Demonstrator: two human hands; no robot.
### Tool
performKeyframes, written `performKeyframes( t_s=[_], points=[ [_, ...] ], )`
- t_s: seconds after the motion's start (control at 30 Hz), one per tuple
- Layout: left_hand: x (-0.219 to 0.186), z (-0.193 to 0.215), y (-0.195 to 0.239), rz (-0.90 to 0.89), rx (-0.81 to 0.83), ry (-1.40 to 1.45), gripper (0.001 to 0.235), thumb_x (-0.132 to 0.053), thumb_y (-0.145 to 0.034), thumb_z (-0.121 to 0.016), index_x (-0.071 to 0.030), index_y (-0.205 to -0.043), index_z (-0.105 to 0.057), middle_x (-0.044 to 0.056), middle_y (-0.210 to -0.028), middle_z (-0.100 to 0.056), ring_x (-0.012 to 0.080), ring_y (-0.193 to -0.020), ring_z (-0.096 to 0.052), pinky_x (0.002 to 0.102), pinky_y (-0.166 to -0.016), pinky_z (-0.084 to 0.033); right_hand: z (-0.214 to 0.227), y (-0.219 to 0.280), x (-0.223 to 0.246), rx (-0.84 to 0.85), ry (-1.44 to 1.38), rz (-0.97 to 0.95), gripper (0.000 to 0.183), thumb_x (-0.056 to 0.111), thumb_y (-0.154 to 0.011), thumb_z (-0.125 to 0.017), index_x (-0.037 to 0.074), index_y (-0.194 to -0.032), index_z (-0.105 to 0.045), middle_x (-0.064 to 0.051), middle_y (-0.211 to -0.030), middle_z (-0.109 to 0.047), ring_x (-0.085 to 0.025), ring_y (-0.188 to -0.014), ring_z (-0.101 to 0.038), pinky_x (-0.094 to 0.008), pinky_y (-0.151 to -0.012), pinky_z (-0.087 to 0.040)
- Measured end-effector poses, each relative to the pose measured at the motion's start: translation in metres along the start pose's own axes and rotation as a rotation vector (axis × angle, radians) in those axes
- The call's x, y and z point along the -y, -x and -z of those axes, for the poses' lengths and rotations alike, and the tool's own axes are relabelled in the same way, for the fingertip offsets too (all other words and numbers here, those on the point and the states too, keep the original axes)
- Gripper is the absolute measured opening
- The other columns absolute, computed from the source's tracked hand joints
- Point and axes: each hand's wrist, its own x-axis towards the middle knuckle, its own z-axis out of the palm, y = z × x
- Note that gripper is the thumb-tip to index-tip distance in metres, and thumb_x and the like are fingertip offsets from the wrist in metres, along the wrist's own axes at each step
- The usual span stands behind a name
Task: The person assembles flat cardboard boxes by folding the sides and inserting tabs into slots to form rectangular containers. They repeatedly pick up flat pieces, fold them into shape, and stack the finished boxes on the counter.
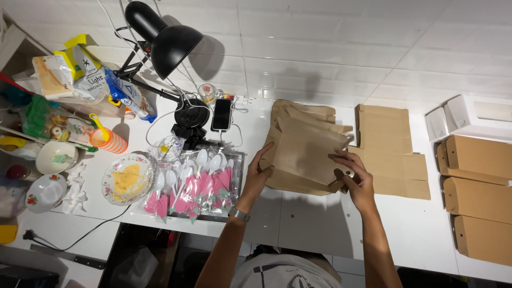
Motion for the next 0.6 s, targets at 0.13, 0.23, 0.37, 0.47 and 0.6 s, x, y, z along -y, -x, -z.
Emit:
performKeyframes(
  t_s=[0.13, 0.23, 0.37, 0.47, 0.6],
  points=[
    [0.03, -0.009, -0.018, 0.055, -0.05, -0.157, 0.064, -0.002, -0.09, -0.061, -0.025, -0.149, -0.054, 0.019, -0.154, -0.043, 0.0327, -0.142, -0.037, 0.045, -0.118, -0.026, 0.013, -0.027, -0.04, 0.039, 0.077, 0.025, 0.056, -0.017, -0.074, -0.045, -0.001, -0.12, -0.073, -0.02, -0.141, -0.06, -0.035, -0.128, -0.061, -0.045, -0.101, -0.051],
    [0.081, -0.007, -0.035, 0.133, -0.104, -0.11, 0.06, -0.001, -0.088, -0.064, -0.021, -0.144, -0.059, 0.021, -0.154, -0.045, 0.0343, -0.143, -0.039, 0.052, -0.118, -0.025, 0.016, -0.045, -0.098, 0.07, 0.146, -0.066, 0.046, -0.01, -0.084, -0.057, 0.002, -0.126, -0.071, -0.022, -0.146, -0.054, -0.046, -0.143, -0.044, -0.056, -0.118, -0.035],
    [0.125, 0.004, -0.036, 0.229, -0.141, -0.258, 0.064, 0.006, -0.085, -0.061, -0.013, -0.146, -0.055, 0.026, -0.15, -0.046, 0.0375, -0.142, -0.043, 0.051, -0.12, -0.028, 0.011, -0.039, -0.171, 0.194, 0.504, -0.071, 0.036, 0.002, -0.087, -0.063, 0.003, -0.121, -0.071, -0.028, -0.152, -0.045, -0.058, -0.14, -0.036, -0.067, -0.116, -0.032],
    [0.127, 0.007, -0.036, 0.196, -0.129, -0.318, 0.066, 0.007, -0.086, -0.066, -0.011, -0.148, -0.053, 0.025, -0.149, -0.048, 0.0361, -0.141, -0.044, 0.049, -0.121, -0.029, 0.008, -0.023, -0.198, 0.156, 0.711, -0.058, 0.028, 0.012, -0.088, -0.067, 0.008, -0.115, -0.075, -0.02, -0.151, -0.048, -0.048, -0.136, -0.047, -0.056, -0.116, -0.039],
    [0.103, 0.005, -0.03, 0.092, -0.084, -0.337, 0.068, 0.006, -0.089, -0.07, -0.009, -0.151, -0.048, 0.026, -0.15, -0.049, 0.0356, -0.142, -0.044, 0.051, -0.122, -0.028, -0.008, -0.007, -0.156, 0.021, 0.757, -0.159, 0.021, 0.012, -0.095, -0.067, 0.007, -0.114, -0.073, -0.011, -0.147, -0.052, -0.035, -0.128, -0.056, -0.046, -0.112, -0.046]
  ],
)
